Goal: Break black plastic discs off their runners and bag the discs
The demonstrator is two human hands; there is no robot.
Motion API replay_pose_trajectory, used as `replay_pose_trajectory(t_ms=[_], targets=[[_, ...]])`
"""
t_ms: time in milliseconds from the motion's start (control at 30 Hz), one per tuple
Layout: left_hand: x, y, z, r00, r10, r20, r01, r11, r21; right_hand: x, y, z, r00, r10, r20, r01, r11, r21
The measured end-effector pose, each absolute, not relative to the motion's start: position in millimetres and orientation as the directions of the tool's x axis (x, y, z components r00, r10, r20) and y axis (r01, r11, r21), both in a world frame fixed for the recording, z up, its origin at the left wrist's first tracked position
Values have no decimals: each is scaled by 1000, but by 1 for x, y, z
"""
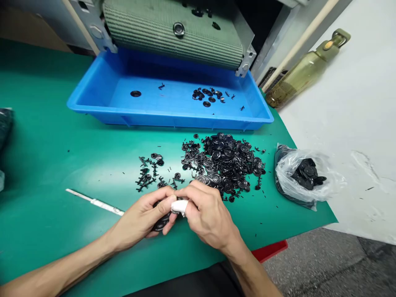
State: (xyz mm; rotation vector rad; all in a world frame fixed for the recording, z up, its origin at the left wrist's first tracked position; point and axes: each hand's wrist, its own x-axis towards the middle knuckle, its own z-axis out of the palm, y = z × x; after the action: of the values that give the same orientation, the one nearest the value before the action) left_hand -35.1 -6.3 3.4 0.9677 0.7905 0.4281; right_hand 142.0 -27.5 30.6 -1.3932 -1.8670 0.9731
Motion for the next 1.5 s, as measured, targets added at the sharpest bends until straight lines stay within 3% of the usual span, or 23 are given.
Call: replay_pose_trajectory(t_ms=[167,267,333,433,700,867,1100,1200,1367,1500], targets=[[-35,-6,1,642,670,-371,-43,515,856,141,-18,30,-184,955,-232,363,-153,-919],[-36,-3,2,622,695,-360,-170,569,805,159,-16,31,-89,991,-95,571,-27,-820],[-37,1,3,599,706,-378,-267,621,737,171,-15,31,-60,998,6,779,51,-625],[-38,4,3,584,704,-405,-359,671,649,178,-13,27,-106,993,-46,912,78,-403],[-42,6,-3,545,749,-377,-470,645,603,163,-17,23,-118,992,-51,953,99,-286],[-42,7,1,521,750,-407,-512,656,554,148,-12,27,-143,990,-5,953,137,-272],[-43,10,6,491,757,-432,-607,652,453,131,12,23,-191,978,-88,972,176,-156],[-42,10,6,509,743,-433,-549,669,502,136,6,21,-221,975,-8,957,215,-196],[-37,7,9,578,656,-486,-323,731,602,140,-11,23,-371,897,240,853,432,-294],[-35,4,10,587,661,-467,-267,703,659,138,-18,24,-433,850,301,793,517,-321]])
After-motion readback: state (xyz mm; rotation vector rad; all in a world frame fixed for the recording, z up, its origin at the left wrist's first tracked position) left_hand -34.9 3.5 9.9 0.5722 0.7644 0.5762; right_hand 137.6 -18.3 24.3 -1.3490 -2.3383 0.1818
